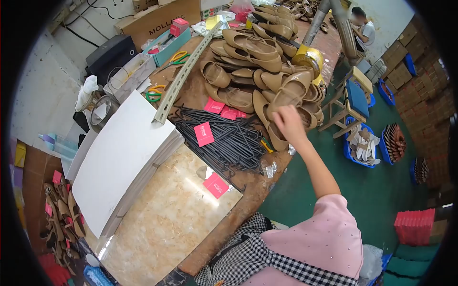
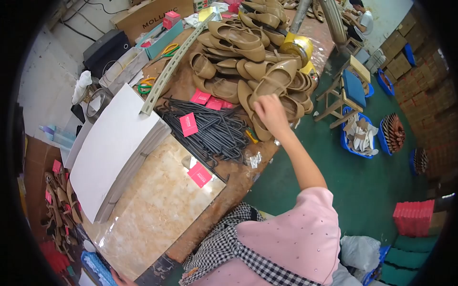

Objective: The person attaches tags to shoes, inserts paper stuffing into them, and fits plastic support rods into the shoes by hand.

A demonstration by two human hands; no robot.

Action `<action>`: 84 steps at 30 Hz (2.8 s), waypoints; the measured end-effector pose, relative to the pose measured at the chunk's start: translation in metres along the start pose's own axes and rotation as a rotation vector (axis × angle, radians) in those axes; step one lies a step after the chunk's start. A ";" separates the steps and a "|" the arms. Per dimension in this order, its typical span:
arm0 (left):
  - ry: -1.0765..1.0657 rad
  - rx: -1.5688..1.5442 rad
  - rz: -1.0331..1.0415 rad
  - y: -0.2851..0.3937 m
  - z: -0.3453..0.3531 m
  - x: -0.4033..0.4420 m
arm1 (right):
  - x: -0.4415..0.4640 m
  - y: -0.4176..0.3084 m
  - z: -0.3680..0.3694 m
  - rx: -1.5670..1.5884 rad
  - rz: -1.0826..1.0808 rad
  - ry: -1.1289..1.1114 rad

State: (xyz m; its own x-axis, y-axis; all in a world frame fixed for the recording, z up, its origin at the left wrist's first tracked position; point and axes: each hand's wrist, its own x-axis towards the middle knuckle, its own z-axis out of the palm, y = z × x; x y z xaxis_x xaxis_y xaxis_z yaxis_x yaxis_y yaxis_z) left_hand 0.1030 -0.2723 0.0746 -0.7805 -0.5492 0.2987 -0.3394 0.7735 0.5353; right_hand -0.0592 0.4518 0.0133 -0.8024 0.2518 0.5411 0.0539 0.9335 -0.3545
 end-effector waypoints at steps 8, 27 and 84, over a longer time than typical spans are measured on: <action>-1.187 -1.364 0.066 0.282 0.277 -0.053 | -0.004 -0.168 -0.047 0.639 -0.550 -0.575; -0.596 -0.779 -0.540 0.080 0.191 -0.078 | -0.066 -0.251 0.046 0.705 -0.705 -0.754; -0.798 -0.476 0.476 0.207 0.203 -0.025 | -0.061 -0.281 0.078 1.080 0.349 -0.717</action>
State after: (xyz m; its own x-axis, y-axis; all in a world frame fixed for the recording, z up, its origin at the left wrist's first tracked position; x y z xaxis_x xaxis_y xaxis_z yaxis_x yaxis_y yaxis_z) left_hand -0.0541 -0.0342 0.0168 -0.9584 0.2821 0.0446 0.2011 0.5555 0.8068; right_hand -0.0719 0.1542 0.0208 -0.9930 -0.0656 -0.0985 0.0919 0.0973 -0.9910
